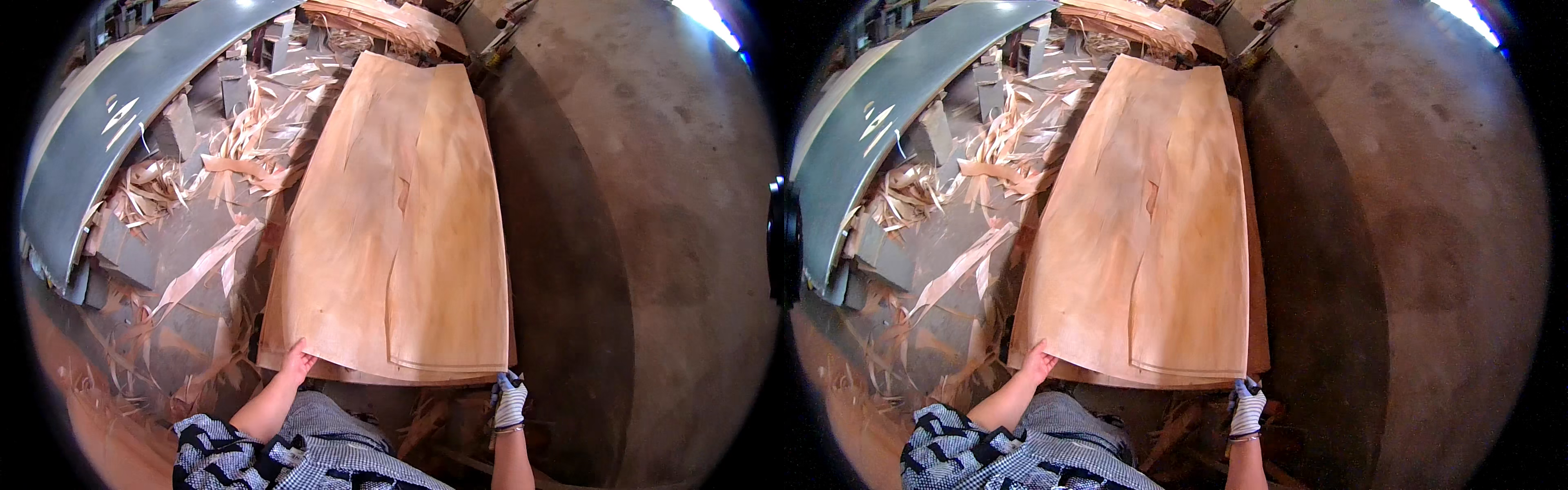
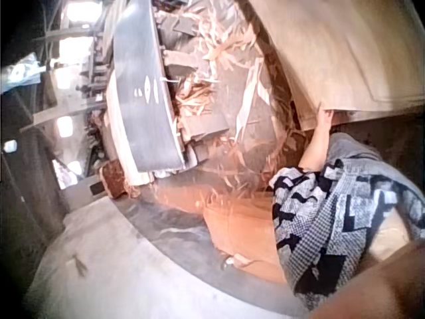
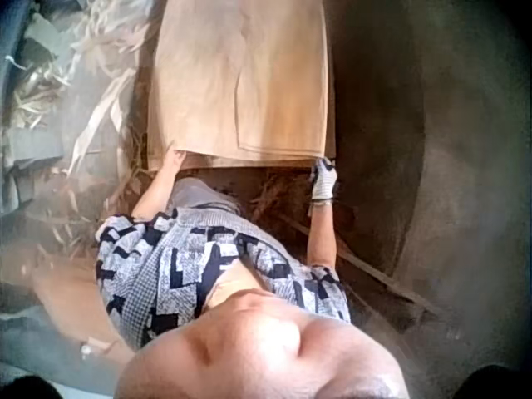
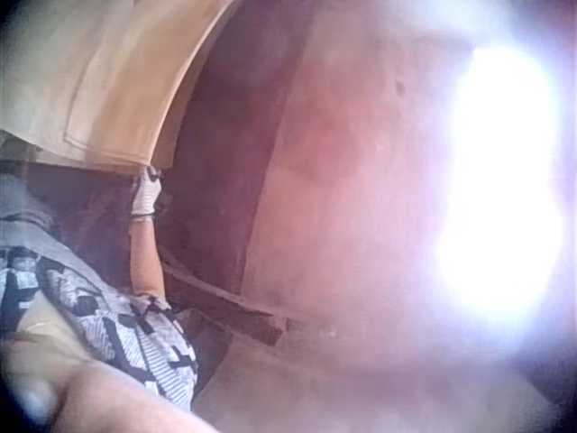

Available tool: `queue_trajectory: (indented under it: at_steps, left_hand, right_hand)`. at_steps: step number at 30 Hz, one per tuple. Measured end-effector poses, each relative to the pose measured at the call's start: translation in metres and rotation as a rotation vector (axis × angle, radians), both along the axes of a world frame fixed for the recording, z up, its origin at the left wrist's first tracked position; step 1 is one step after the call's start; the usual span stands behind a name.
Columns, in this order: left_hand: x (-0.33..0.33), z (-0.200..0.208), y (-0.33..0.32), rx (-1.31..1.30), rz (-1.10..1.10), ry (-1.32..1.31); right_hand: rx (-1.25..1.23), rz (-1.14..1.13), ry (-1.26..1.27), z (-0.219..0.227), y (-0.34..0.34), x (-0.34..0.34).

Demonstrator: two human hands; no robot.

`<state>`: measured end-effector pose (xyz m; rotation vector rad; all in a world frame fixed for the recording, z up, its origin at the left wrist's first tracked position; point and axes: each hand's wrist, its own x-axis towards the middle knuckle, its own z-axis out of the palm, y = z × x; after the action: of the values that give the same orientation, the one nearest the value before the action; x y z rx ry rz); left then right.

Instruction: The person repairs cracks and defects in wood veneer sheets by applying small strips of tape to the surface and using a small knife to trim away excess material.

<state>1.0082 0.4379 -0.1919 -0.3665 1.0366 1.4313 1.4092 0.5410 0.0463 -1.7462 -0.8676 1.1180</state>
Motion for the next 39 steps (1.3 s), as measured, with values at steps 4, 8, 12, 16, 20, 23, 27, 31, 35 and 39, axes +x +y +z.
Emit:
queue_trajectory:
  at_steps: [4,8,12,16,20,23,27,31,35,39]
  left_hand:
    - [0.003,-0.024,0.008,-0.035,0.325,-0.048]
    - [0.013,-0.048,0.015,-0.082,0.566,0.052]
    - [0.033,-0.023,0.017,0.046,0.524,-0.105]
    - [0.041,-0.013,0.018,0.079,0.368,-0.132]
    - [0.026,-0.040,0.029,0.045,0.407,-0.013]
    - [0.005,-0.077,0.006,0.022,0.428,0.055]
    - [0.011,-0.108,-0.006,-0.005,0.431,0.173]
    - [-0.015,-0.163,-0.076,-0.012,0.591,0.208]
    - [-0.041,-0.207,-0.107,-0.054,0.574,0.326]
    - [-0.055,-0.208,-0.055,-0.077,0.463,0.372]
  right_hand:
    - [-0.060,-0.025,-0.003,-0.028,0.017,0.012]
    - [-0.104,-0.002,-0.013,-0.061,0.036,0.031]
    - [-0.198,0.049,0.011,-0.099,0.043,0.053]
    - [-0.183,0.129,0.051,-0.153,0.042,0.077]
    - [-0.084,0.162,0.002,-0.228,0.047,0.114]
    - [-0.115,0.119,-0.053,-0.255,0.040,0.093]
    - [-0.014,-0.038,-0.179,-0.288,0.026,0.092]
    - [-0.016,-0.052,-0.312,-0.301,-0.017,0.073]
    - [-0.052,-0.117,-0.151,-0.299,-0.032,0.071]
    - [0.149,-0.051,-0.281,-0.359,-0.002,0.117]
